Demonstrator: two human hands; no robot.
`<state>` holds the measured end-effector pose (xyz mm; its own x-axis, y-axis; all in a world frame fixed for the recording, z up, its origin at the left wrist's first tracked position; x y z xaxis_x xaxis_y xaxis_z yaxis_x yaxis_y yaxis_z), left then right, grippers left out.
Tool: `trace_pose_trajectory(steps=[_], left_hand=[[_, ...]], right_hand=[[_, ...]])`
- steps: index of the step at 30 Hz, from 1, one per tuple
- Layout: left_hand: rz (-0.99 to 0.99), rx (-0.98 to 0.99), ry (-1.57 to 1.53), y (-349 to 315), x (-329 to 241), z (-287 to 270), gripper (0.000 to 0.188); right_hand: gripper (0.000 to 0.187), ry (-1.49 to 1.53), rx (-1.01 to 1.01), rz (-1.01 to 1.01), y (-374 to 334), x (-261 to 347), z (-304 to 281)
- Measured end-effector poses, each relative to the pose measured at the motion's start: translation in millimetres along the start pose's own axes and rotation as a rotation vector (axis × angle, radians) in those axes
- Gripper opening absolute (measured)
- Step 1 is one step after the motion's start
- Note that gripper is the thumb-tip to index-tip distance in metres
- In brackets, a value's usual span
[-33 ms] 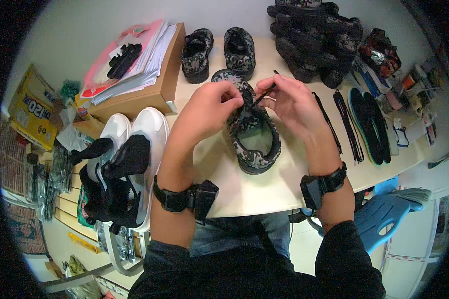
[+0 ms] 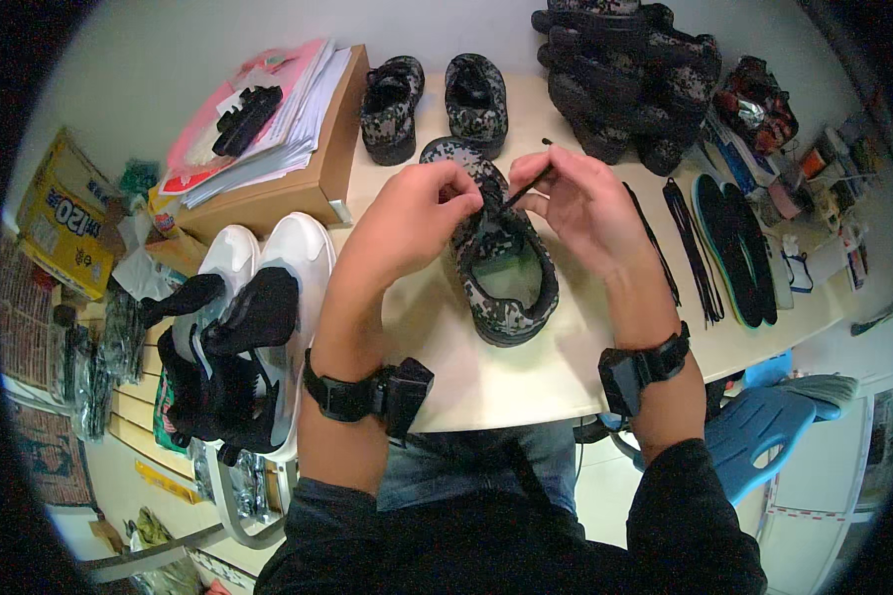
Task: Lacing a camouflage pattern water shoe on a workbench.
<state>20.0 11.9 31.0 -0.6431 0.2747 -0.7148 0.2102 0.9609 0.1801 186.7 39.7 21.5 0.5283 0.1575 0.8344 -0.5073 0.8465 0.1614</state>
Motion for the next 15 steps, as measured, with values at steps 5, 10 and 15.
trace_pose_trajectory(steps=[5, 10, 15], left_hand=[[-0.034, 0.05, -0.261, -1, -6, 5, 0.008], [-0.155, 0.135, -0.41, -5, -6, 3, 0.007], [-0.099, 0.065, -0.31, -1, 1, 3, 0.009]], right_hand=[[0.034, 0.248, 0.169, -0.048, 1, 0, 9], [0.033, 0.269, 0.143, -0.04, 2, -6, 5], [0.027, 0.242, 0.06, 0.0, 4, -6, -3]])
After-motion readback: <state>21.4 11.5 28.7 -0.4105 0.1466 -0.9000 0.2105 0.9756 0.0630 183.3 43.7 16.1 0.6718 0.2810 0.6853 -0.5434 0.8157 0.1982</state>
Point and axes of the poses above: each hand's wrist, its own y-axis towards the middle knuckle, its own z-axis out of the palm, x = y × z, the point moved 5 cm from there along y, towards the middle knuckle, and after that the axes turned 8 degrees about y, right-handed, at the moved point
